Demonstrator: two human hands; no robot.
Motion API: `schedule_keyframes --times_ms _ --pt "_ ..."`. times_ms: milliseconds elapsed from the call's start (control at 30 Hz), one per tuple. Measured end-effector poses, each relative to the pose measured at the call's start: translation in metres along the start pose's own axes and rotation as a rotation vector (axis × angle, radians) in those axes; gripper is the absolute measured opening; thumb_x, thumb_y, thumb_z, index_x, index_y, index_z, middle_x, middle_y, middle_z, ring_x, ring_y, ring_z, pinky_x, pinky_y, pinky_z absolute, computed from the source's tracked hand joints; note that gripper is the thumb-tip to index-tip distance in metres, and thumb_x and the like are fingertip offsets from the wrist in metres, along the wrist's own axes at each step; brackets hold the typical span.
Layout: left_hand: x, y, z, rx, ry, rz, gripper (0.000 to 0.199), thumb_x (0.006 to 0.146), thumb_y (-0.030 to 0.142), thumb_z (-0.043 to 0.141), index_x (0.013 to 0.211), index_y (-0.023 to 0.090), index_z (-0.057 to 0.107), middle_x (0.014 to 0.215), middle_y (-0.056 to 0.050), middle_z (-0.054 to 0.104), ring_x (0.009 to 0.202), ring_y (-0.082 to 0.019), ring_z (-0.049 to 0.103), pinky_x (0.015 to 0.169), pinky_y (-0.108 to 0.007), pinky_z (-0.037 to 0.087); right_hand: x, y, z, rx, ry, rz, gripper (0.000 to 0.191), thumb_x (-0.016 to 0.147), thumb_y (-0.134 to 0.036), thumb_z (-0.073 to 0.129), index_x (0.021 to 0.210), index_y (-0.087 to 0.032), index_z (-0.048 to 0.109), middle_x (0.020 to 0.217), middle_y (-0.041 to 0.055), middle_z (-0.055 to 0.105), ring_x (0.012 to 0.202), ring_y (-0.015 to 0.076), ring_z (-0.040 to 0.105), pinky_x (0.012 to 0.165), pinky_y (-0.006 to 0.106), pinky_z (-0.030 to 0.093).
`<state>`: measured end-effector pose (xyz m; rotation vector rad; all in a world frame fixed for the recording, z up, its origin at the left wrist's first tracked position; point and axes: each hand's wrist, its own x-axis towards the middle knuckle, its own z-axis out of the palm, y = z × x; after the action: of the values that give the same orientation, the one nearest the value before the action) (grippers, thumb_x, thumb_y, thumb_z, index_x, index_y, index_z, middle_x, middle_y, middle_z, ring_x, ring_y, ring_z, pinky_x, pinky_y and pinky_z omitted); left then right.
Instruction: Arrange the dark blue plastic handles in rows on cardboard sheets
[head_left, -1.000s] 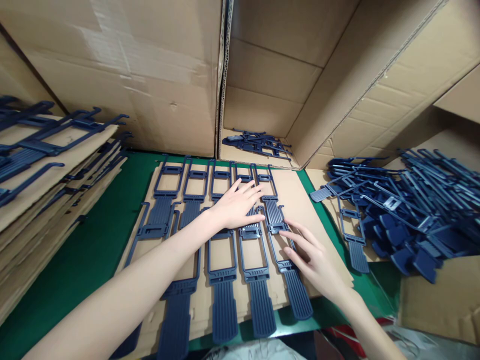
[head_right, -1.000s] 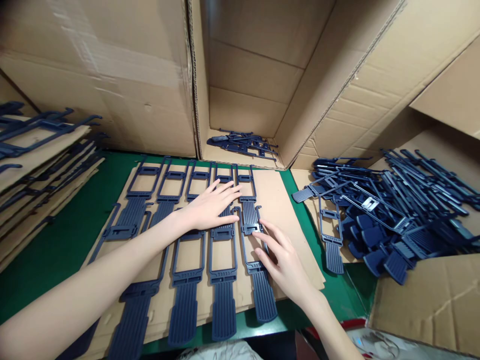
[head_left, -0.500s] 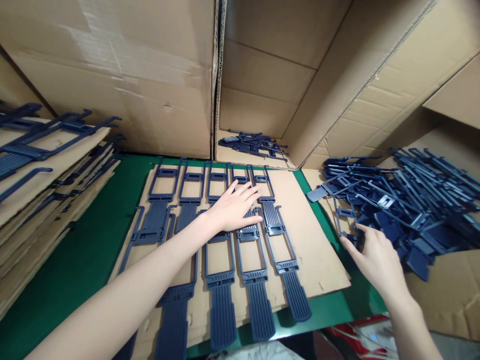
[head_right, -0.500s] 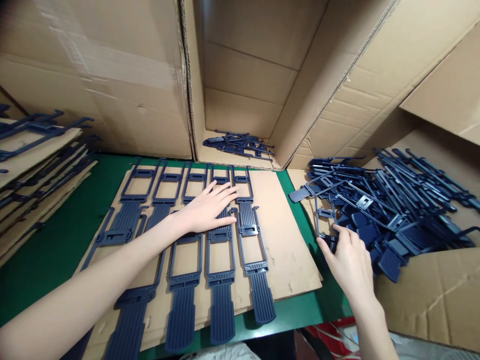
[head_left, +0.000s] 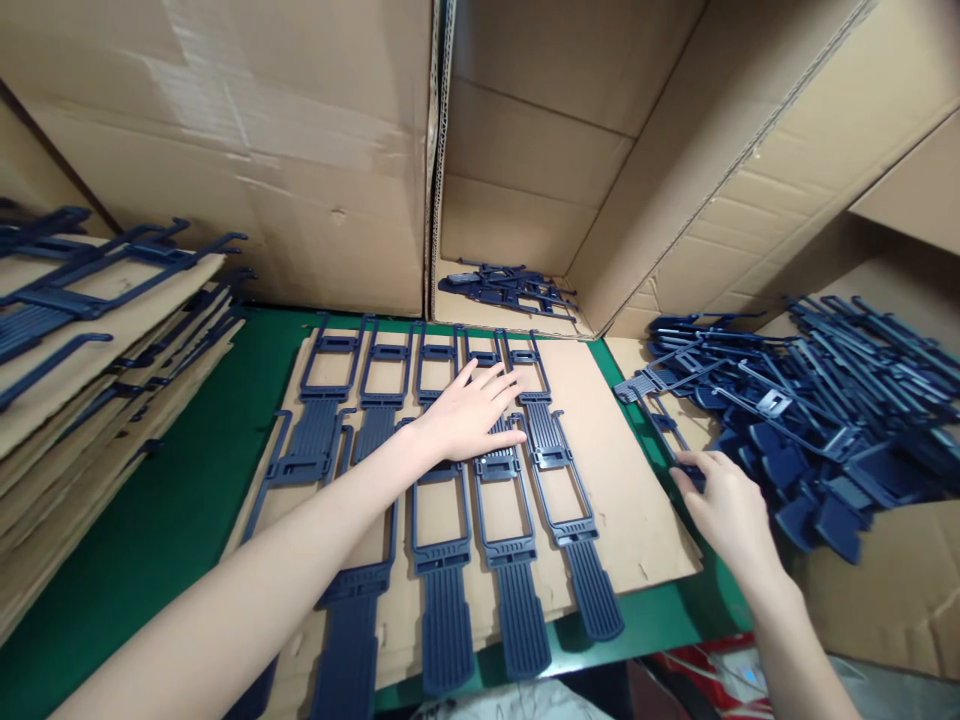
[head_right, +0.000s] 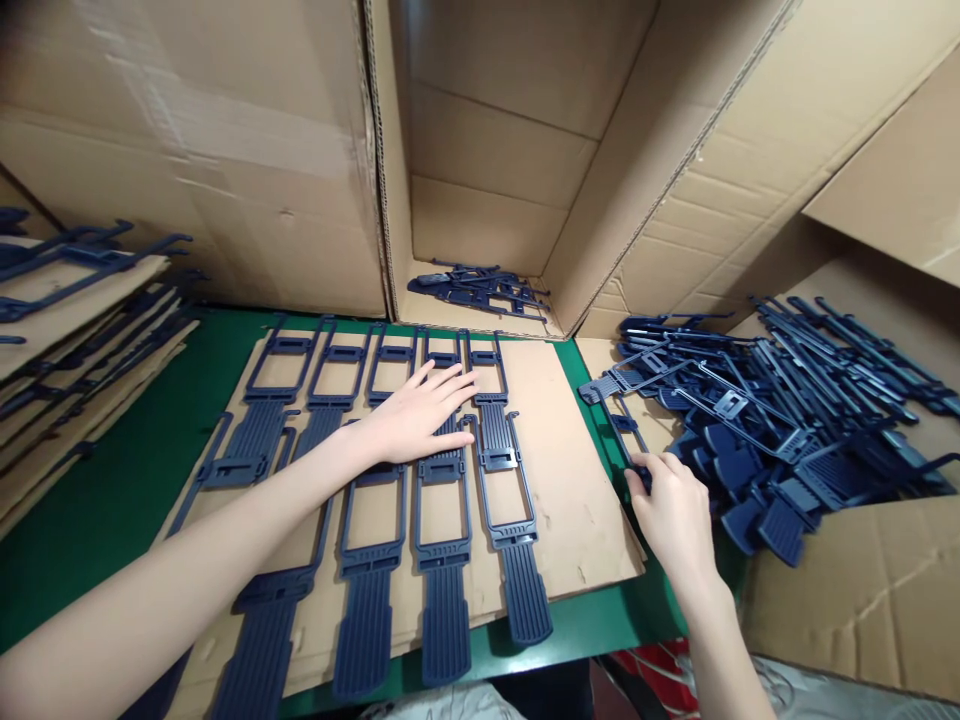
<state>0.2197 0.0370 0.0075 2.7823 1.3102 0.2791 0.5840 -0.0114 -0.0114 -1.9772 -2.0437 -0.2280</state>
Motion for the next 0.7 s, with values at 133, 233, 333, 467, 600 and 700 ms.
schedule_keyframes --times_ms 133,233,333,467,600,700 --pt "0.0 0.001 -0.001 0.001 0.001 -0.007 0.071 0.092 0.065 0.028 0.143 0.017 0.036 0.156 -0.008 0.022 0.144 -0.028 0.015 0.116 -0.049 0.003 0.002 -0.009 -0.009 0.37 0.083 0.092 0.032 0.086 -0.044 0.049 0.092 -0.018 0.066 0.096 0.009 0.068 0.083 0.0228 0.065 0.074 0.034 0.051" --pt "0.0 0.001 -0.001 0.005 0.001 -0.008 0.071 0.092 0.065 0.029 0.143 0.017 0.036 0.155 -0.008 0.023 0.144 -0.027 0.016 0.116 -0.049 0.004 0.001 -0.02 -0.019 0.485 0.19 0.181 0.033 0.085 -0.045 0.053 0.096 -0.018 0.067 0.098 0.0083 0.069 0.084 0.0215 0.066 0.074 0.032 0.053" --pt "0.0 0.001 -0.001 0.005 -0.002 -0.006 0.071 0.092 0.065 0.028 0.143 0.016 0.037 0.155 -0.008 0.023 0.144 -0.028 0.016 0.116 -0.049 0.004 -0.001 -0.029 -0.025 0.522 0.226 0.18 0.032 0.085 -0.044 0.054 0.098 -0.018 0.067 0.098 0.0078 0.069 0.087 0.0218 0.066 0.074 0.032 0.054" --pt "0.0 0.001 -0.001 0.001 -0.004 -0.003 0.072 0.092 0.065 0.028 0.143 0.015 0.036 0.156 -0.008 0.022 0.144 -0.028 0.016 0.116 -0.05 0.003 -0.002 -0.044 -0.027 0.526 0.112 0.053 0.028 0.086 -0.044 0.055 0.098 -0.021 0.067 0.099 0.0057 0.068 0.088 0.0204 0.065 0.073 0.031 0.054" --pt "0.0 0.0 0.0 0.0 0.003 -0.005 0.072 0.092 0.065 0.027 0.143 0.016 0.036 0.156 -0.008 0.023 0.144 -0.028 0.015 0.116 -0.049 0.002 -0.002 -0.064 -0.022 0.467 0.025 -0.114 0.021 0.087 -0.039 0.055 0.092 -0.023 0.068 0.1 0.0046 0.064 0.088 0.0185 0.063 0.077 0.031 0.053" --pt "0.0 0.0 0.0 0.003 0.002 -0.004 0.073 0.091 0.066 0.026 0.144 0.016 0.036 0.155 -0.008 0.023 0.144 -0.028 0.016 0.116 -0.049 0.002 0.003 -0.071 -0.013 0.402 0.052 -0.174 0.021 0.086 -0.039 0.056 0.089 -0.022 0.068 0.111 0.0081 0.058 0.102 0.023 0.059 0.086 0.037 0.05"
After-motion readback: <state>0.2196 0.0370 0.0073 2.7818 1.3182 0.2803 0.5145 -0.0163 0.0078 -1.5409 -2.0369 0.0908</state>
